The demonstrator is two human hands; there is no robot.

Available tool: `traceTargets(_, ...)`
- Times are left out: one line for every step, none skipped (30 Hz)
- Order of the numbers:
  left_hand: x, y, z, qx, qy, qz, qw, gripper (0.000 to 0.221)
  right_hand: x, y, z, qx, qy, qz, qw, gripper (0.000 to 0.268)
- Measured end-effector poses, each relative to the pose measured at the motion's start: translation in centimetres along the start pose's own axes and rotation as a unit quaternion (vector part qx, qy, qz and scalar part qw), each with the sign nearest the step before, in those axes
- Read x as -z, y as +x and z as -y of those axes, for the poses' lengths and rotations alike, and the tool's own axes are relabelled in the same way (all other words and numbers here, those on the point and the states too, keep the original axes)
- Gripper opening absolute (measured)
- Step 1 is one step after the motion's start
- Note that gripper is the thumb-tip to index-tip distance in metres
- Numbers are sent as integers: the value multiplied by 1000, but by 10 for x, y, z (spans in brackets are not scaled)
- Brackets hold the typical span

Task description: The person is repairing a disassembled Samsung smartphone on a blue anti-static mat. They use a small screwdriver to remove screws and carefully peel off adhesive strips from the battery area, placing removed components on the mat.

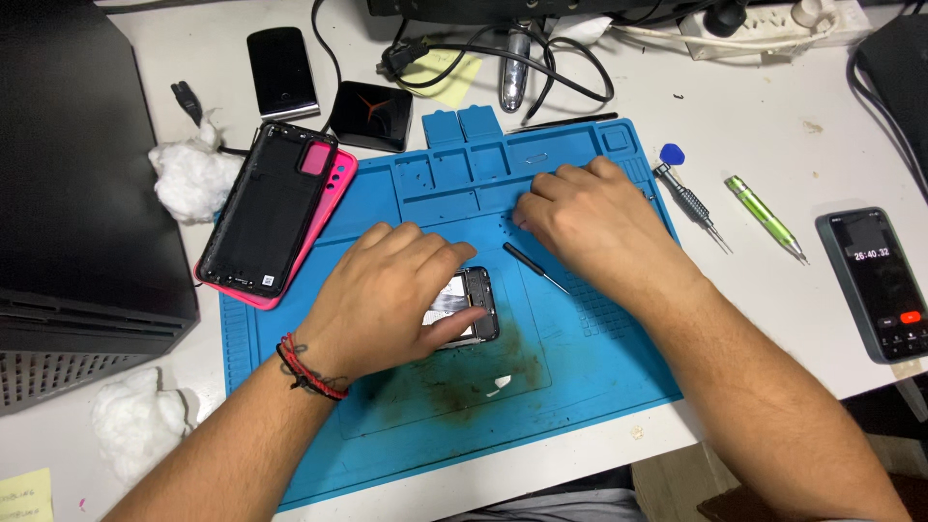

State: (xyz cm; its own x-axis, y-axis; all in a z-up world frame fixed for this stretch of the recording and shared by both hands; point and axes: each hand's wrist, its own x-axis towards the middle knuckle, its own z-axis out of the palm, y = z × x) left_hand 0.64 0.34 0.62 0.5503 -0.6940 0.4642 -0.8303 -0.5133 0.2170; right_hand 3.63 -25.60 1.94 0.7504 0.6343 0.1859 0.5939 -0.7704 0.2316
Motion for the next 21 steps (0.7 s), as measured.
traceTargets(0, 0, -1, 0, -1, 1, 1000, 52, -1, -1, 1, 0, 1, 1, 1000, 8)
traceTargets(1, 0, -1, -2, -12, -1, 1000, 55, -2, 0, 2, -4, -2, 6, 1000, 9)
traceTargets(2, 0, -1, -4, -23, -3, 1000, 58, -3, 1, 3, -8, -4, 11, 1000, 9)
traceTargets(2, 0, -2, -4, -24, -4, 1000, 58, -6, 0, 2, -8, -5, 11, 1000, 9)
traceTargets(3, 0, -2, -6, -25, 3, 1000, 64, -8, 0, 1, -14, 9, 14, 1000, 11)
traceTargets(3, 0, -3, -7, -26, 11, 1000, 70, -11, -1, 0, -20, 23, 17, 999, 13)
traceTargets(3, 0, -4, -7, -26, 11, 1000, 70, -10, -1, -1, -20, 23, 17, 999, 13)
traceTargets(3, 0, -4, -4, -27, 30, 999, 73, -10, -1, -3, -23, 49, 18, 998, 14)
traceTargets(4, -1, -4, -1, -29, 50, 998, 76, -9, -1, -5, -26, 75, 19, 997, 16)
traceTargets(3, -1, -5, 2, -29, 50, 998, 76, -4, -2, -5, -23, 76, 20, 997, 16)
traceTargets(3, -1, -5, 6, -38, 57, 998, 73, 2, -3, -5, -29, 108, 20, 994, 12)
traceTargets(3, -1, -5, 9, -47, 62, 997, 71, 7, -5, -6, -36, 137, 19, 990, 9)
traceTargets(1, -1, -5, 10, -47, 62, 997, 71, 16, -5, -3, -35, 138, 19, 990, 9)
traceTargets(0, -1, -6, 17, -48, 61, 997, 72, 24, -5, 1, -27, 189, 28, 981, 7)
traceTargets(-1, -2, -6, 25, -50, 60, 997, 74, 32, -6, 4, -19, 239, 36, 970, 5)
traceTargets(-3, -2, -4, 25, -50, 60, 997, 74, 32, -6, 7, -19, 239, 36, 970, 5)
traceTargets(-5, -3, -3, 31, -43, 53, 997, 74, 32, -7, 9, 9, 247, 27, 969, 5)
traceTargets(-6, -5, -1, 41, -35, 48, 997, 74, 32, -6, 13, 41, 257, 18, 966, 7)
traceTargets(-4, -6, -1, 45, -34, 48, 997, 74, 31, -5, 16, 44, 258, 19, 965, 7)
traceTargets(-2, -5, 0, 48, -36, 51, 997, 73, 30, -4, 19, 54, 259, 20, 964, 7)
traceTargets(-1, -4, 0, 51, -39, 54, 997, 72, 29, -4, 21, 64, 259, 22, 963, 6)
